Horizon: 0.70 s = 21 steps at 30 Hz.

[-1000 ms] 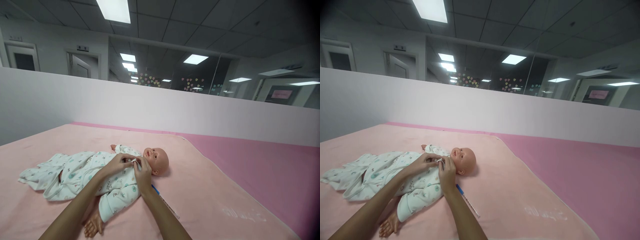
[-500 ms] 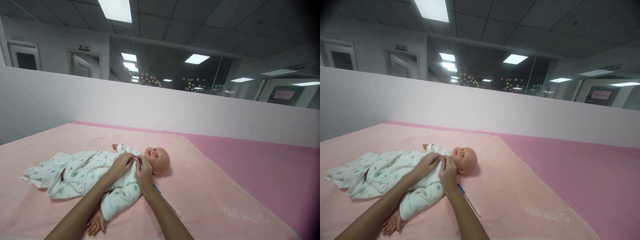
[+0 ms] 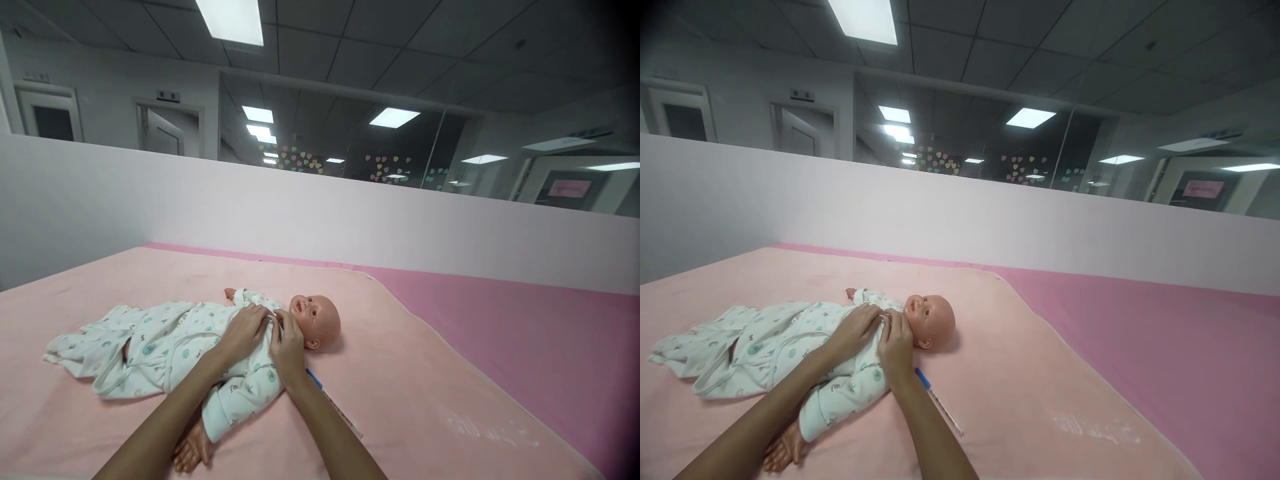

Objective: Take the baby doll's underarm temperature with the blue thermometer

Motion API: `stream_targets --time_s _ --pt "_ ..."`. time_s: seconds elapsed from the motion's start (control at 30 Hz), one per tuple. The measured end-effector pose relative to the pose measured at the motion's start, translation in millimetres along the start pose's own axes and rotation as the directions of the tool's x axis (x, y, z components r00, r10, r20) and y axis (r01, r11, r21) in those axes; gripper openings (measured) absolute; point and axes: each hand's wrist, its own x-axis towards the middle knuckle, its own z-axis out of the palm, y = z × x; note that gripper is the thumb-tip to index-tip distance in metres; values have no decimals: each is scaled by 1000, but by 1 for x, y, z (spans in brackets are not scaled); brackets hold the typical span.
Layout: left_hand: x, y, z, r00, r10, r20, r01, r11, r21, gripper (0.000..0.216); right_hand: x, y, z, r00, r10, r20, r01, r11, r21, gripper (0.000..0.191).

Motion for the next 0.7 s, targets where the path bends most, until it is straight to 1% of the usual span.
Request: stream_targets --time_s 0.17,0.33,0.53,0.7 --pt "0 6 -7 1000 29 -4 -29 999 -28 18 0 -1 -1 1000 -4 -11 4 1000 18 19" --pt "0 9 -10 999 39 2 -39 999 -9 16 -1 0 0 1000 -8 -11 8 1000 6 19" --pt "0 6 -5 996 86 -6 -85 992 90 16 -2 1 2 1000 15 -7 -15 1000 9 18" --pt "-1 6 -2 996 90 -26 -84 981 172 16 -1 -1 -1 1000 20 16 -20 1000 16 17"
